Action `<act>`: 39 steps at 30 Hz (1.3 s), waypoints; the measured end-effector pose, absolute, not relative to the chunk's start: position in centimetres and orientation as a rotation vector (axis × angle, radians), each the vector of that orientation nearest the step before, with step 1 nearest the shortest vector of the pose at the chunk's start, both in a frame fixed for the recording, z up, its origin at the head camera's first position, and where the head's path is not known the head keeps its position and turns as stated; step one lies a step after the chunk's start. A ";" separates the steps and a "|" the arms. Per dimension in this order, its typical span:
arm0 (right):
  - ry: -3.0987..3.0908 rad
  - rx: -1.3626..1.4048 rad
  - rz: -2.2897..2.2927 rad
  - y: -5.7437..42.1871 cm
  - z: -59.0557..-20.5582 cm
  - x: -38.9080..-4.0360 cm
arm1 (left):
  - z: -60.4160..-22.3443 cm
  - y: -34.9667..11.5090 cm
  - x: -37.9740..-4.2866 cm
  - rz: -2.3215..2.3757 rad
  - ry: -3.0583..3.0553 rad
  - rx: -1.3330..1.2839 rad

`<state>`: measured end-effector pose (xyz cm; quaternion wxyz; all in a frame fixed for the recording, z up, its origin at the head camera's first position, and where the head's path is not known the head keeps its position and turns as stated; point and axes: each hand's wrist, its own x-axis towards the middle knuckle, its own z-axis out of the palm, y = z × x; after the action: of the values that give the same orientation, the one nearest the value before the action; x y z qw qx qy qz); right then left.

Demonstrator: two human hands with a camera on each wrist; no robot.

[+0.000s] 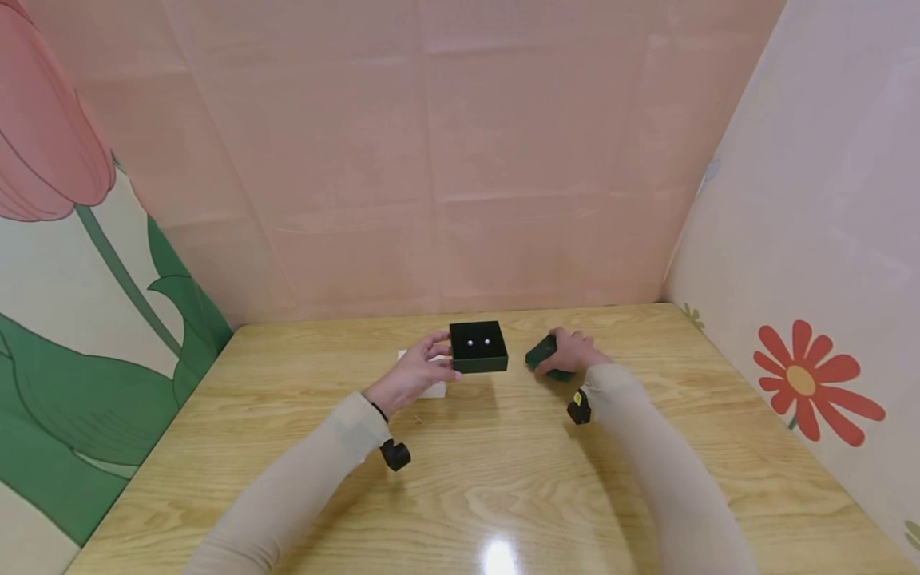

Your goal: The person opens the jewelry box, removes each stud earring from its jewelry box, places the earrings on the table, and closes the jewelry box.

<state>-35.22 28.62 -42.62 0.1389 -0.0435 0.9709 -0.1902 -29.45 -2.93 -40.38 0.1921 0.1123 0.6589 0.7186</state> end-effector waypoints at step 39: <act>2.767 -0.440 -0.946 27.1 -40.1 -34.3 | -40.1 -2.6 -29.2 1.994 1.850 0.323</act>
<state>-34.33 27.13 -40.15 0.0919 -0.1480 0.9317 -0.3186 -29.17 -2.62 -40.13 0.2001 0.1156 0.6617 0.7133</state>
